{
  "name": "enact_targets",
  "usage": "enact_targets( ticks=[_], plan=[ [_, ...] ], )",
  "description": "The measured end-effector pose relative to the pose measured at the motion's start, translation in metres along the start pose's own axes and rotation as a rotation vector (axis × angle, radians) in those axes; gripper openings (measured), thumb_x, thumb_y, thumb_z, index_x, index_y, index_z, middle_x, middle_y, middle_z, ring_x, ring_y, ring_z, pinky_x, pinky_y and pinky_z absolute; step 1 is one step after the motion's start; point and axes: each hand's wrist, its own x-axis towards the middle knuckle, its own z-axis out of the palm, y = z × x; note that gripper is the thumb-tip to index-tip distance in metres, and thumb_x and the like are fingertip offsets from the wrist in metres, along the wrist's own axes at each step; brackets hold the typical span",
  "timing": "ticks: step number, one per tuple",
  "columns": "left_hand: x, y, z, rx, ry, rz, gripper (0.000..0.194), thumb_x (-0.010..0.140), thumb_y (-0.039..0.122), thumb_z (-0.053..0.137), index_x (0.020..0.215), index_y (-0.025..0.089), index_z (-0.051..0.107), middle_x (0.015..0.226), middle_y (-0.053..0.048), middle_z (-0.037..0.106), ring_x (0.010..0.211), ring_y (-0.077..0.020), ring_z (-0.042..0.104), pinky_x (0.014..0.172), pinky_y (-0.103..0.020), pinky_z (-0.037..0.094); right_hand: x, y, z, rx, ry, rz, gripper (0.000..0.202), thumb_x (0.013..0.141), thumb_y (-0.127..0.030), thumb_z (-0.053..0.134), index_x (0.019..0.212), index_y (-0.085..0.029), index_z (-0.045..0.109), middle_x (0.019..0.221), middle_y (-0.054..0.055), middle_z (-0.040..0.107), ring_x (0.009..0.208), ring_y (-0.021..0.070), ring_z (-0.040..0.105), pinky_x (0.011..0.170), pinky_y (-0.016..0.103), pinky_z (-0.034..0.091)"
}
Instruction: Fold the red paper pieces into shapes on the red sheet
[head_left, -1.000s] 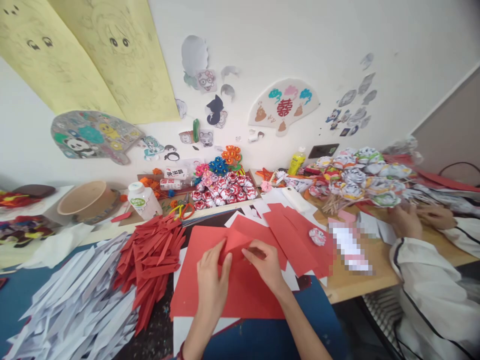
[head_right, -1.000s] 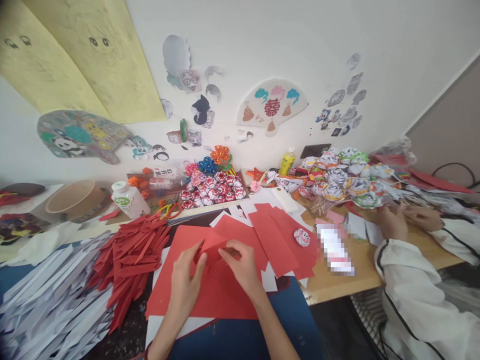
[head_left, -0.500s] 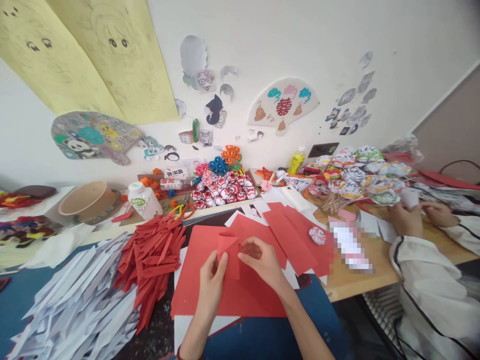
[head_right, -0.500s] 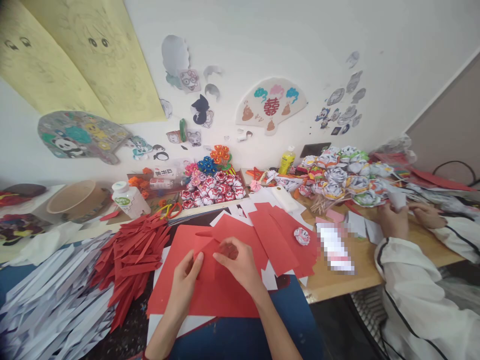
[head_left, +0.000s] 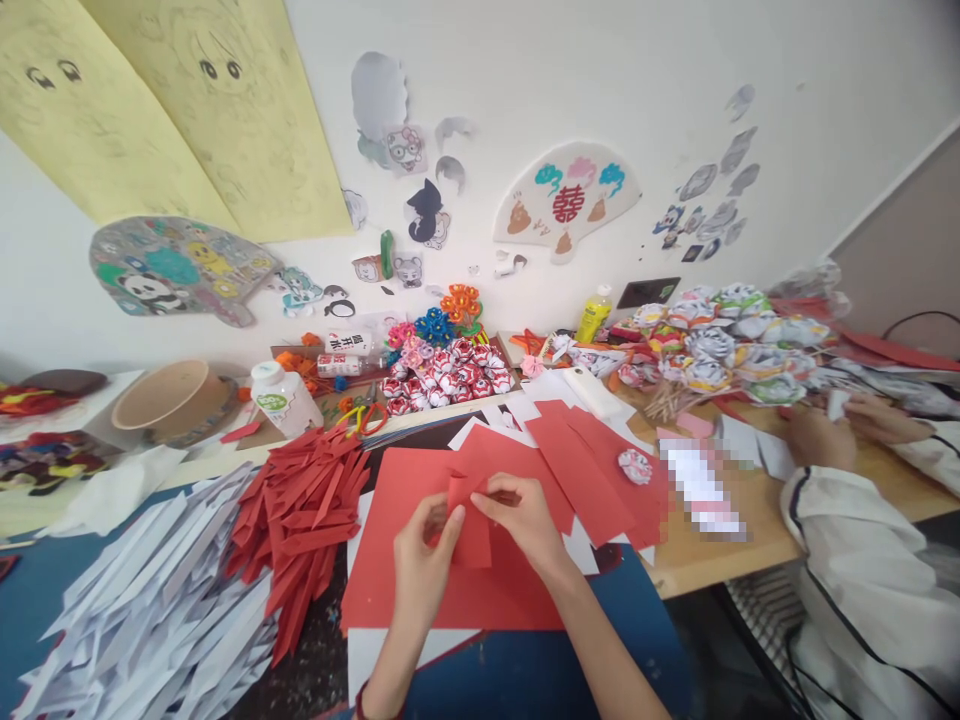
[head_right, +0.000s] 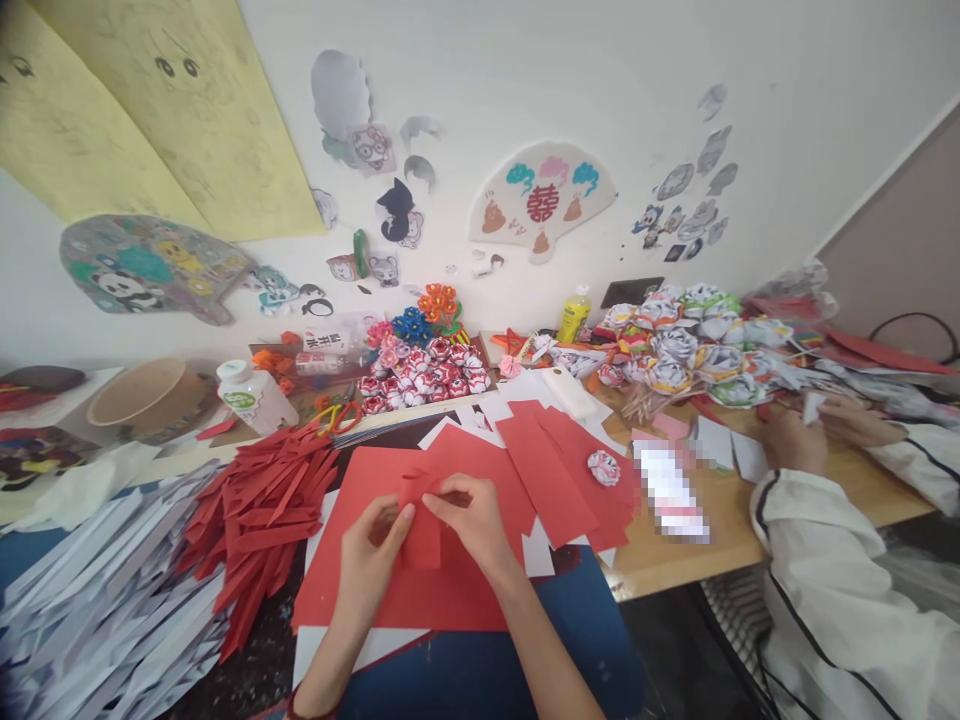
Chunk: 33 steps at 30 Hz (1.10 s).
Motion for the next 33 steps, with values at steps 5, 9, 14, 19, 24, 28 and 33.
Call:
enact_targets(
  ticks=[5, 9, 14, 19, 24, 28, 33],
  plan=[
    [0.0002, 0.0000, 0.0024, -0.077, 0.039, -0.010, 0.026, 0.080, 0.041, 0.067, 0.090, 0.017, 0.068, 0.091, -0.006, 0.074, 0.084, -0.0196, 0.068, 0.079, -0.028, 0.053, -0.0011, 0.0002, 0.0003, 0.002, 0.004, 0.022, 0.022, 0.077, -0.036, 0.074, 0.070, -0.016, 0.066, 0.072, 0.002, 0.063, 0.070, 0.0154, 0.057, 0.067, 0.026, 0.045],
    [-0.0004, -0.0001, 0.0029, -0.080, 0.056, -0.018, 0.025, 0.078, 0.039, 0.069, 0.090, 0.017, 0.070, 0.091, -0.006, 0.075, 0.081, -0.0193, 0.069, 0.078, -0.028, 0.054, 0.0008, -0.0019, -0.0005, -0.030, 0.031, 0.058, 0.026, 0.078, -0.041, 0.072, 0.075, -0.016, 0.070, 0.073, 0.003, 0.066, 0.070, 0.0166, 0.059, 0.066, 0.027, 0.046],
    [0.0003, 0.0041, 0.0028, -0.065, 0.054, -0.026, 0.025, 0.078, 0.039, 0.070, 0.090, 0.017, 0.071, 0.091, -0.007, 0.075, 0.082, -0.0195, 0.070, 0.076, -0.028, 0.055, 0.0030, -0.0027, 0.0001, -0.045, 0.057, 0.056, 0.026, 0.079, -0.040, 0.070, 0.069, -0.015, 0.069, 0.070, 0.003, 0.065, 0.065, 0.0158, 0.058, 0.063, 0.026, 0.045],
    [0.0013, 0.0030, 0.0024, -0.070, 0.054, -0.041, 0.027, 0.077, 0.040, 0.070, 0.090, 0.016, 0.071, 0.091, -0.007, 0.075, 0.081, -0.0201, 0.070, 0.076, -0.028, 0.055, 0.0038, -0.0010, 0.0009, -0.004, 0.056, 0.055, 0.022, 0.077, -0.037, 0.072, 0.071, -0.015, 0.069, 0.071, 0.003, 0.065, 0.068, 0.0160, 0.059, 0.064, 0.026, 0.045],
    [0.0022, 0.0000, 0.0031, -0.084, 0.033, -0.049, 0.029, 0.078, 0.041, 0.069, 0.093, 0.016, 0.072, 0.093, -0.008, 0.075, 0.084, -0.0210, 0.070, 0.078, -0.028, 0.055, 0.0048, 0.0012, 0.0013, -0.032, 0.083, 0.063, 0.026, 0.076, -0.039, 0.073, 0.069, -0.015, 0.068, 0.068, 0.002, 0.064, 0.064, 0.0157, 0.058, 0.062, 0.026, 0.044],
    [0.0024, 0.0006, 0.0038, -0.079, 0.037, -0.057, 0.029, 0.078, 0.041, 0.069, 0.093, 0.016, 0.072, 0.093, -0.007, 0.075, 0.084, -0.0210, 0.070, 0.078, -0.028, 0.055, 0.0057, 0.0030, 0.0004, -0.053, 0.085, 0.061, 0.028, 0.076, -0.041, 0.073, 0.067, -0.015, 0.067, 0.066, 0.002, 0.063, 0.064, 0.0156, 0.057, 0.061, 0.026, 0.044],
    [0.0024, 0.0031, 0.0033, -0.096, 0.036, -0.062, 0.028, 0.077, 0.041, 0.071, 0.091, 0.017, 0.073, 0.091, -0.007, 0.076, 0.083, -0.0213, 0.070, 0.077, -0.028, 0.056, 0.0059, 0.0034, -0.0014, -0.045, 0.072, 0.055, 0.027, 0.076, -0.041, 0.073, 0.067, -0.016, 0.067, 0.067, 0.001, 0.063, 0.064, 0.0152, 0.057, 0.061, 0.026, 0.044]
  ],
)
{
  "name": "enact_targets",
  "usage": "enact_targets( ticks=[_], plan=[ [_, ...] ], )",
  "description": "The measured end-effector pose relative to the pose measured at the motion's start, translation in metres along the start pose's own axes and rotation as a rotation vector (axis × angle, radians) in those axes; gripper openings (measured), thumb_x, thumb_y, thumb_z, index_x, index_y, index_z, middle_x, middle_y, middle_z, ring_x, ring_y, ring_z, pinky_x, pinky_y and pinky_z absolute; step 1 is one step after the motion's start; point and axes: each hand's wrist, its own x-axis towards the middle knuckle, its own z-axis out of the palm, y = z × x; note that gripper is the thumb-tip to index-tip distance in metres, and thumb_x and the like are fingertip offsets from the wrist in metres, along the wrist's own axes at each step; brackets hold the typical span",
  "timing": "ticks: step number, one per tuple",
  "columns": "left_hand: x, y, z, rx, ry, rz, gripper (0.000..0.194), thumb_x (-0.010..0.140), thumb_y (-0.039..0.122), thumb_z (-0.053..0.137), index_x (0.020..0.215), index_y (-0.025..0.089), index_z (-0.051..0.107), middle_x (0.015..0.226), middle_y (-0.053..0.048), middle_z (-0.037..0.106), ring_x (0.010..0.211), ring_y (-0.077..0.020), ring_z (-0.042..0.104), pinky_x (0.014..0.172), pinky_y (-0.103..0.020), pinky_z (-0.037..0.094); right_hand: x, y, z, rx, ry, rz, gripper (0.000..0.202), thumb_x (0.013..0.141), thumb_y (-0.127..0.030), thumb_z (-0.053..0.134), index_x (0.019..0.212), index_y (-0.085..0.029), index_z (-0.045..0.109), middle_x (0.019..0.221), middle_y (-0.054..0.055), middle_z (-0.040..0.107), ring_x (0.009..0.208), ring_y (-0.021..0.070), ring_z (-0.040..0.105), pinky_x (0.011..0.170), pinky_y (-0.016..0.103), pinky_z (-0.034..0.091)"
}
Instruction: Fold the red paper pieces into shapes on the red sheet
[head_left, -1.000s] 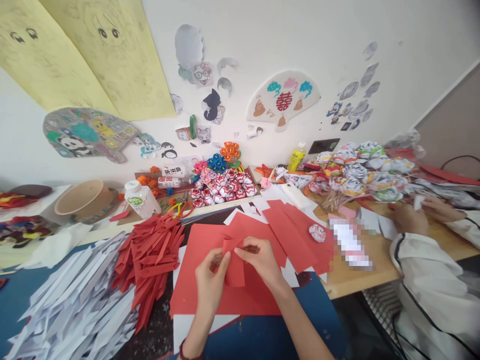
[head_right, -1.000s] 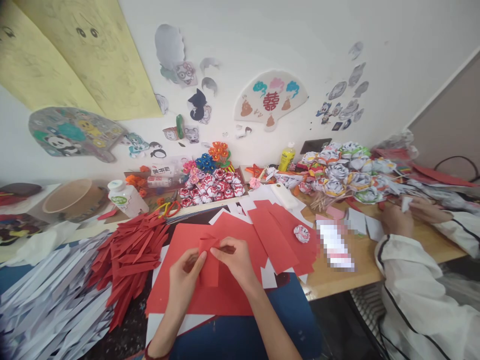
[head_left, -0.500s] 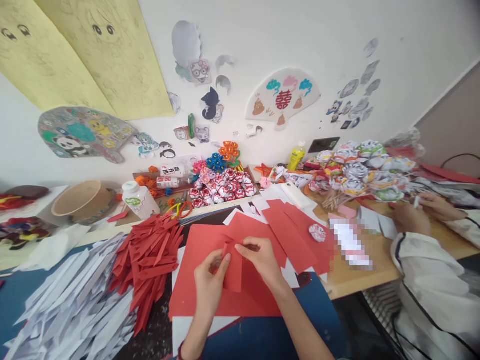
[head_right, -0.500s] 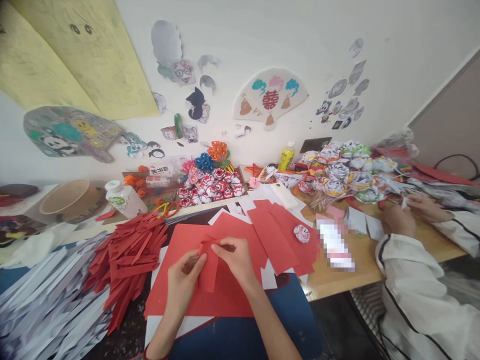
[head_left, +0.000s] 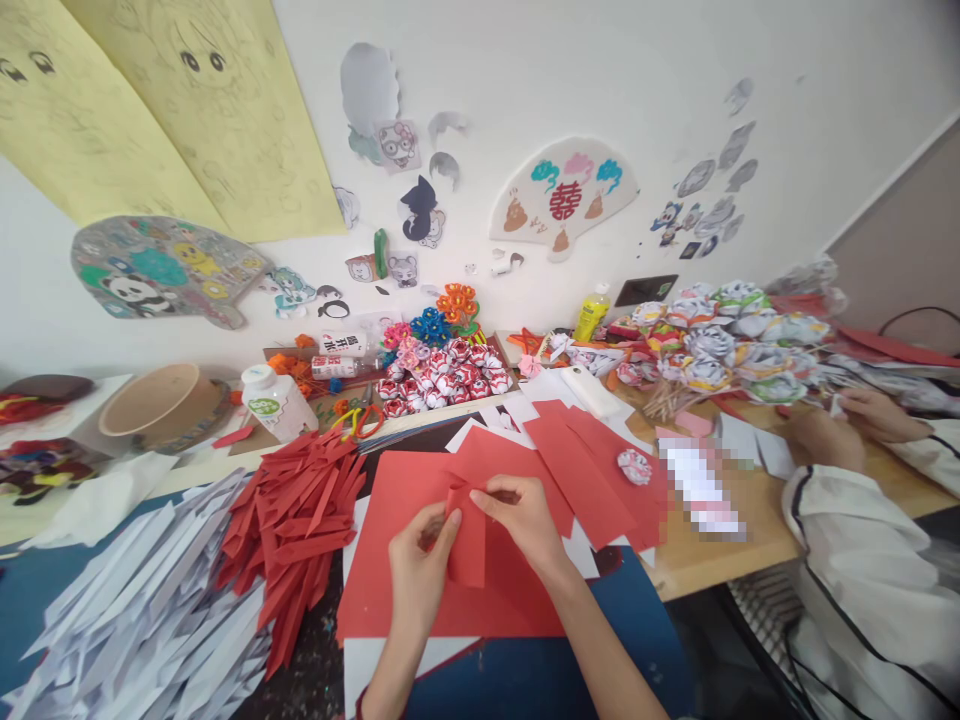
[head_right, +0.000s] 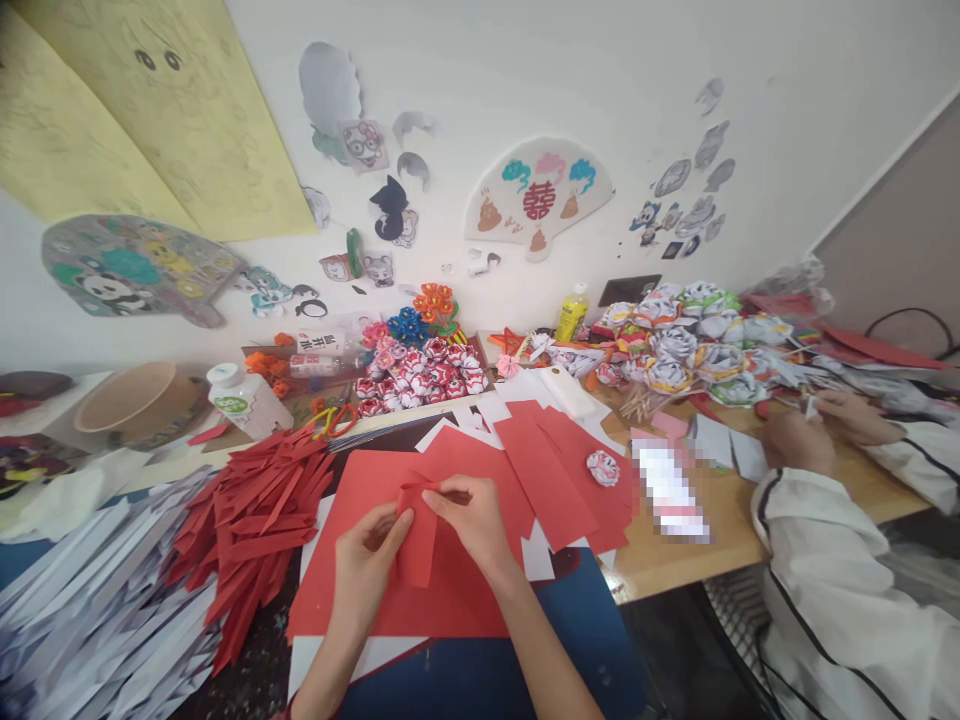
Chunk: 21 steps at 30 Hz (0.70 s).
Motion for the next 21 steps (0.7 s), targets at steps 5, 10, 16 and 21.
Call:
enact_targets(
  ticks=[5, 10, 16, 21],
  plan=[
    [0.000, 0.000, -0.001, 0.002, -0.012, 0.001, 0.029, 0.076, 0.040, 0.071, 0.093, 0.017, 0.073, 0.093, -0.008, 0.076, 0.085, -0.0222, 0.070, 0.079, -0.031, 0.056, -0.001, -0.001, 0.000, -0.002, -0.004, 0.003, 0.028, 0.076, -0.042, 0.072, 0.069, -0.015, 0.068, 0.069, 0.002, 0.064, 0.065, 0.0158, 0.058, 0.062, 0.026, 0.045],
    [-0.001, -0.003, 0.000, -0.011, -0.026, -0.003, 0.029, 0.077, 0.041, 0.070, 0.093, 0.017, 0.072, 0.093, -0.008, 0.075, 0.085, -0.0219, 0.070, 0.080, -0.031, 0.056, -0.001, 0.001, 0.000, -0.028, 0.005, -0.014, 0.028, 0.076, -0.042, 0.072, 0.068, -0.015, 0.067, 0.068, 0.003, 0.064, 0.065, 0.0158, 0.057, 0.062, 0.027, 0.045],
    [0.003, 0.002, -0.003, 0.079, -0.046, 0.032, 0.029, 0.078, 0.043, 0.068, 0.092, 0.017, 0.069, 0.093, -0.007, 0.074, 0.086, -0.0214, 0.068, 0.081, -0.031, 0.054, -0.002, -0.002, -0.001, -0.080, 0.029, -0.053, 0.027, 0.077, -0.041, 0.071, 0.067, -0.016, 0.069, 0.068, 0.003, 0.065, 0.065, 0.0164, 0.058, 0.061, 0.027, 0.045],
    [0.009, 0.010, -0.006, 0.112, 0.022, 0.103, 0.027, 0.078, 0.045, 0.067, 0.081, 0.018, 0.067, 0.078, -0.003, 0.069, 0.075, -0.0174, 0.064, 0.074, -0.026, 0.051, -0.003, -0.001, 0.001, -0.111, 0.014, -0.057, 0.028, 0.074, -0.041, 0.074, 0.063, -0.017, 0.066, 0.064, 0.002, 0.062, 0.060, 0.0148, 0.054, 0.058, 0.026, 0.042]
  ],
)
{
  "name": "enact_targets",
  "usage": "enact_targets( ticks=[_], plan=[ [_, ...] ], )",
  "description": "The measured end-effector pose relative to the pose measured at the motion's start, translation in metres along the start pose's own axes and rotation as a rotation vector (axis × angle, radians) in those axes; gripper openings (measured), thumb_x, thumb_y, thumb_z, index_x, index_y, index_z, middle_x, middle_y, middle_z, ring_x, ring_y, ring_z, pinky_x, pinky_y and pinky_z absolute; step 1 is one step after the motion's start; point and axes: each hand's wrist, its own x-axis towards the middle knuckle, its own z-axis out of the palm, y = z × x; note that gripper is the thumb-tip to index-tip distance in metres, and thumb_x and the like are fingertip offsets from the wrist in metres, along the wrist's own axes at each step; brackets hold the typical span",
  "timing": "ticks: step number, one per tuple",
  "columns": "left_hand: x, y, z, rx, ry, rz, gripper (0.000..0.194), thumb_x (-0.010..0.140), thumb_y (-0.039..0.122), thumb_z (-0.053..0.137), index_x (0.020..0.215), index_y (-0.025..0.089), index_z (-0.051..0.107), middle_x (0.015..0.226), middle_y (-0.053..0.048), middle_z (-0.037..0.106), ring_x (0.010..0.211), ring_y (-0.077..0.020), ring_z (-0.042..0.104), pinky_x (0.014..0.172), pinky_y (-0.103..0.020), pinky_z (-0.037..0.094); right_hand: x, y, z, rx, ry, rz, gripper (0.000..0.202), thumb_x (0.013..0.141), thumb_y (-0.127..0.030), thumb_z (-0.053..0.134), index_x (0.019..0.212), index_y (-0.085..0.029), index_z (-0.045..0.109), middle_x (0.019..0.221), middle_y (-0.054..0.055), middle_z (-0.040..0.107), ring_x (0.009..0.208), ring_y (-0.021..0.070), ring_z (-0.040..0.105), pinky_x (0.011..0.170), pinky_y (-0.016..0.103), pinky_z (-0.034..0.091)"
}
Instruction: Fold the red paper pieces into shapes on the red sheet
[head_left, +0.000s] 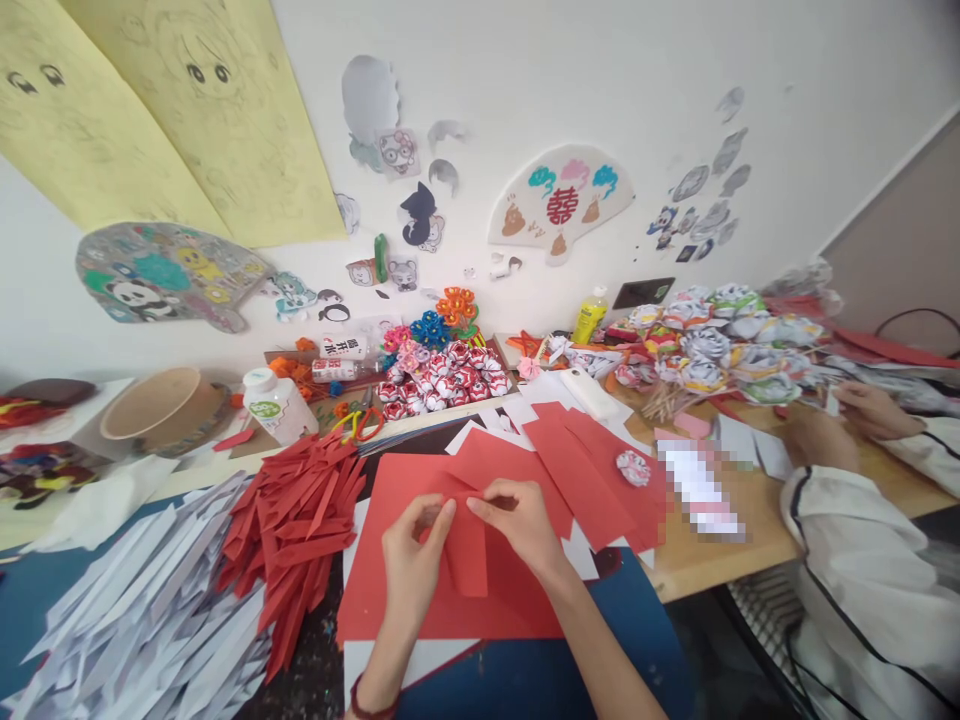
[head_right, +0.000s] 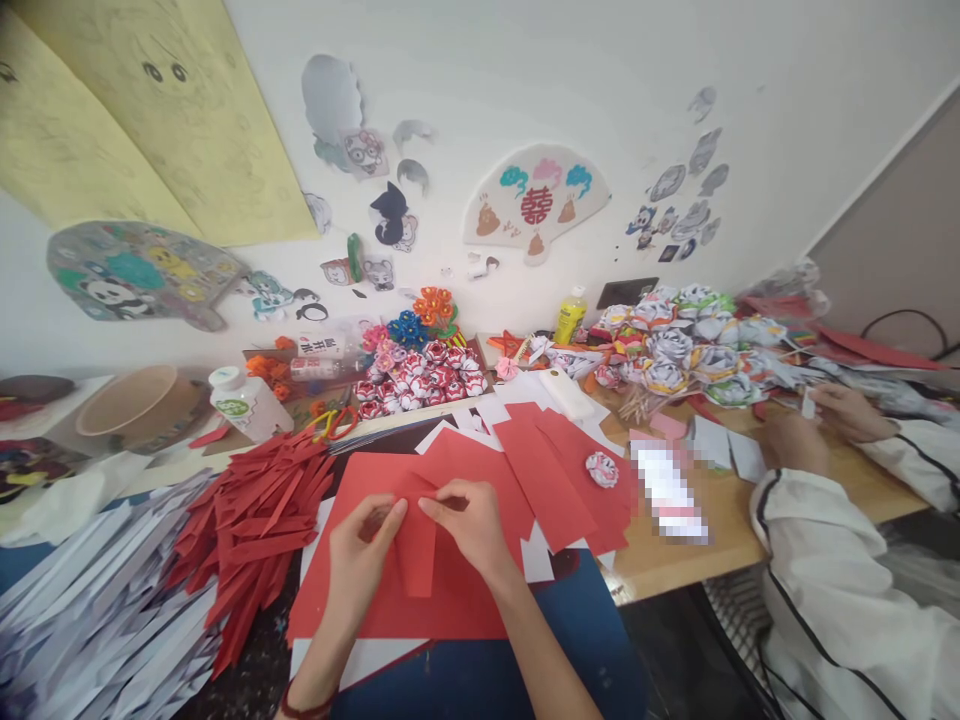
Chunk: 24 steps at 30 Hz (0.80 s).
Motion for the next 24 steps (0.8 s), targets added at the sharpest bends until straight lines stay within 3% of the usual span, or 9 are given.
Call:
enact_targets(
  ticks=[7, 15, 24],
  plan=[
    [0.003, 0.007, -0.004, 0.178, -0.042, 0.064, 0.034, 0.088, 0.045, 0.054, 0.068, 0.018, 0.056, 0.061, 0.003, 0.053, 0.058, -0.0110, 0.044, 0.054, -0.021, 0.033, 0.001, -0.001, -0.002, 0.025, -0.068, 0.009, 0.030, 0.075, -0.042, 0.074, 0.061, -0.017, 0.064, 0.059, 0.000, 0.059, 0.057, 0.0135, 0.052, 0.056, 0.025, 0.040],
    [0.001, 0.004, -0.002, 0.202, -0.055, 0.068, 0.035, 0.091, 0.044, 0.048, 0.067, 0.019, 0.049, 0.060, 0.005, 0.040, 0.058, -0.0107, 0.035, 0.054, -0.021, 0.028, 0.002, -0.003, -0.005, 0.048, -0.120, 0.036, 0.032, 0.077, -0.044, 0.073, 0.061, -0.016, 0.065, 0.057, -0.001, 0.057, 0.055, 0.0125, 0.050, 0.055, 0.024, 0.038],
    [0.000, -0.002, -0.006, 0.279, -0.017, 0.113, 0.036, 0.093, 0.042, 0.046, 0.066, 0.019, 0.041, 0.060, 0.006, 0.036, 0.058, -0.0093, 0.032, 0.054, -0.021, 0.026, 0.003, -0.002, -0.001, 0.056, -0.168, 0.043, 0.032, 0.078, -0.042, 0.072, 0.061, -0.015, 0.065, 0.054, -0.002, 0.054, 0.053, 0.0108, 0.048, 0.053, 0.023, 0.036]
  ],
)
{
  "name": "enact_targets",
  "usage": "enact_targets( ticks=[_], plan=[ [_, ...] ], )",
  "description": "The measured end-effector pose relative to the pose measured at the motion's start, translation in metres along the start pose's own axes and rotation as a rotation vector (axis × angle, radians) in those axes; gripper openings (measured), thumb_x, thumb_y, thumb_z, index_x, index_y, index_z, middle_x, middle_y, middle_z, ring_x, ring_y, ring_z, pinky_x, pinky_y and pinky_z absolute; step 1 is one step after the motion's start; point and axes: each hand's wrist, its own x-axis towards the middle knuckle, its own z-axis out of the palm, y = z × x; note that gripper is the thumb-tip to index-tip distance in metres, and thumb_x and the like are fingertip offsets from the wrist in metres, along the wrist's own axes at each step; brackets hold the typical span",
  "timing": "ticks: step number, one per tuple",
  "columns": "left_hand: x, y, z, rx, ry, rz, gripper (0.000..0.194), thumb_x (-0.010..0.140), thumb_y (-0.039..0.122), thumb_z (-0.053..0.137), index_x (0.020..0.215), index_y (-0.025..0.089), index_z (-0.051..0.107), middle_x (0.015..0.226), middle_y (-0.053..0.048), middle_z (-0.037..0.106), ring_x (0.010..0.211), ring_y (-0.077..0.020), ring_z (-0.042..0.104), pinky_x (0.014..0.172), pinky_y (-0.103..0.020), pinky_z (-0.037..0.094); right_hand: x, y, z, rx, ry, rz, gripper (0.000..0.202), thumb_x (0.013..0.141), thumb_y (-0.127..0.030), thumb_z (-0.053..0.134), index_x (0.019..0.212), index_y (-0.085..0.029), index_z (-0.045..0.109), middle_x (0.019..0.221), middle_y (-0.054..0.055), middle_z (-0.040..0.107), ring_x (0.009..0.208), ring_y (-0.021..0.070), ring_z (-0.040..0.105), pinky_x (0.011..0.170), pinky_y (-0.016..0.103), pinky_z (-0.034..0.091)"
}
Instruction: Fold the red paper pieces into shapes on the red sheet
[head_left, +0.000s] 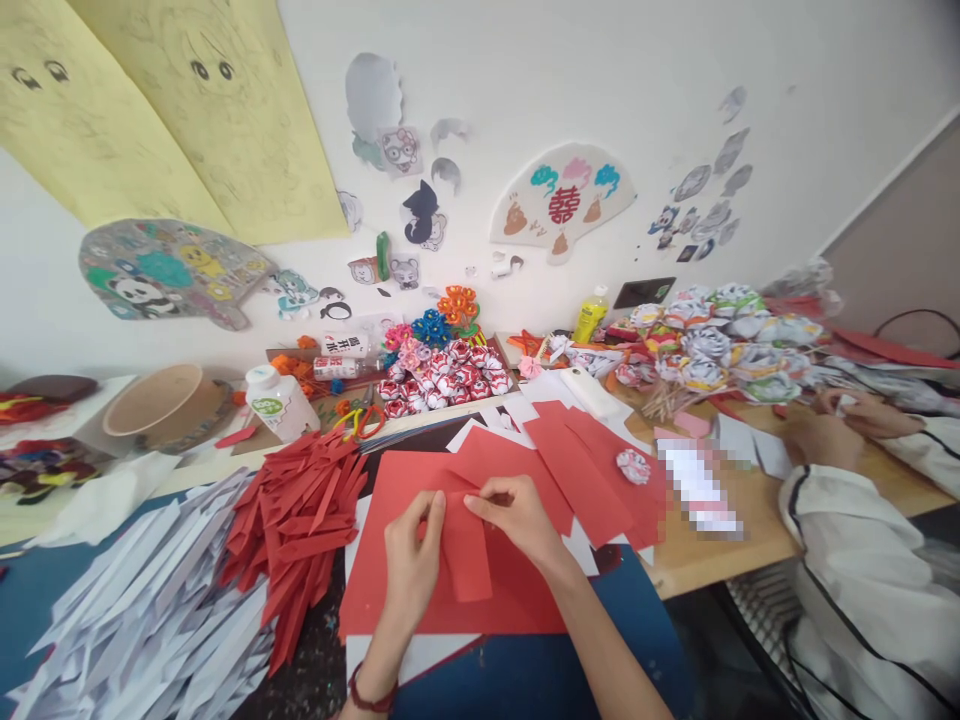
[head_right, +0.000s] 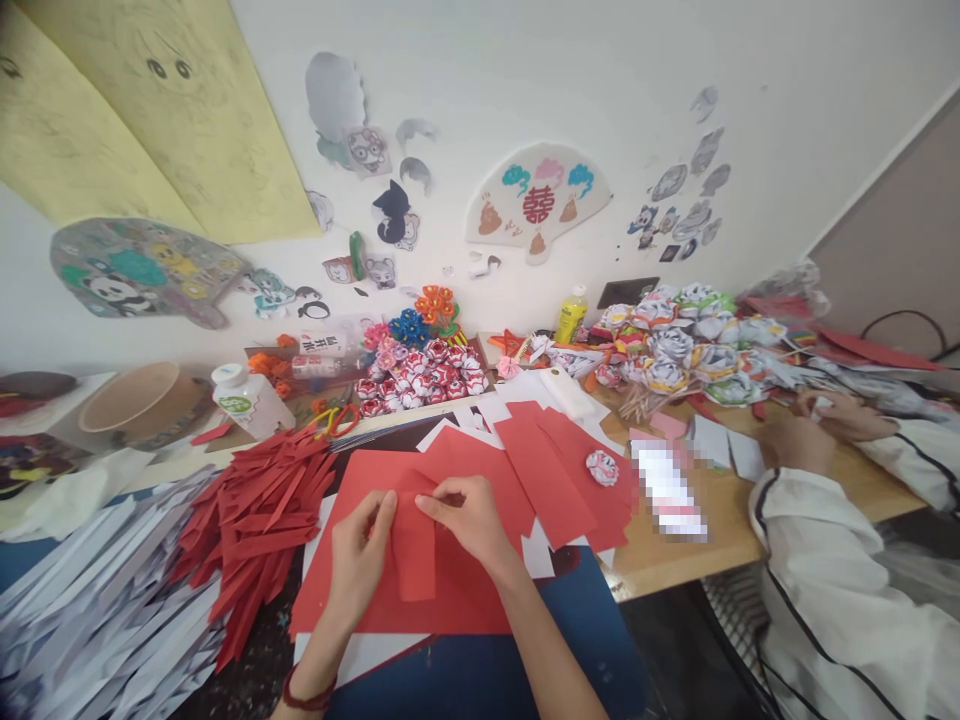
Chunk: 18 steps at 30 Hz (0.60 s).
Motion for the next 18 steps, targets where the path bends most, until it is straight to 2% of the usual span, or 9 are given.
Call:
enact_targets(
  ticks=[8, 12, 15, 18],
  plan=[
    [-0.002, 0.002, -0.004, -0.010, -0.009, 0.008, 0.035, 0.094, 0.043, 0.044, 0.068, 0.019, 0.045, 0.062, 0.005, 0.040, 0.059, -0.0094, 0.035, 0.054, -0.020, 0.027, -0.003, -0.004, 0.001, -0.022, -0.013, -0.037, 0.033, 0.080, -0.042, 0.070, 0.061, -0.016, 0.064, 0.055, 0.000, 0.056, 0.054, 0.0125, 0.051, 0.055, 0.024, 0.039],
    [-0.001, -0.001, -0.005, -0.028, -0.076, 0.027, 0.034, 0.093, 0.044, 0.045, 0.070, 0.018, 0.049, 0.061, 0.005, 0.040, 0.057, -0.0095, 0.035, 0.054, -0.020, 0.028, 0.000, -0.004, 0.000, -0.065, 0.022, -0.077, 0.031, 0.079, -0.041, 0.071, 0.062, -0.016, 0.065, 0.056, 0.001, 0.058, 0.054, 0.0131, 0.053, 0.055, 0.025, 0.040],
    [0.005, -0.006, -0.004, 0.009, -0.038, 0.061, 0.035, 0.092, 0.043, 0.047, 0.067, 0.018, 0.049, 0.057, 0.006, 0.035, 0.055, -0.0092, 0.032, 0.053, -0.021, 0.026, 0.009, 0.001, 0.001, -0.082, 0.033, -0.100, 0.030, 0.079, -0.041, 0.071, 0.063, -0.016, 0.066, 0.057, 0.001, 0.059, 0.054, 0.0131, 0.052, 0.055, 0.025, 0.040],
    [0.020, -0.011, -0.003, 0.005, -0.019, 0.066, 0.035, 0.092, 0.044, 0.046, 0.070, 0.018, 0.051, 0.059, 0.006, 0.037, 0.055, -0.0095, 0.033, 0.053, -0.021, 0.025, 0.025, 0.006, 0.002, -0.098, 0.067, -0.144, 0.032, 0.078, -0.042, 0.071, 0.061, -0.017, 0.064, 0.057, 0.000, 0.057, 0.055, 0.0130, 0.051, 0.056, 0.025, 0.040]
  ],
)
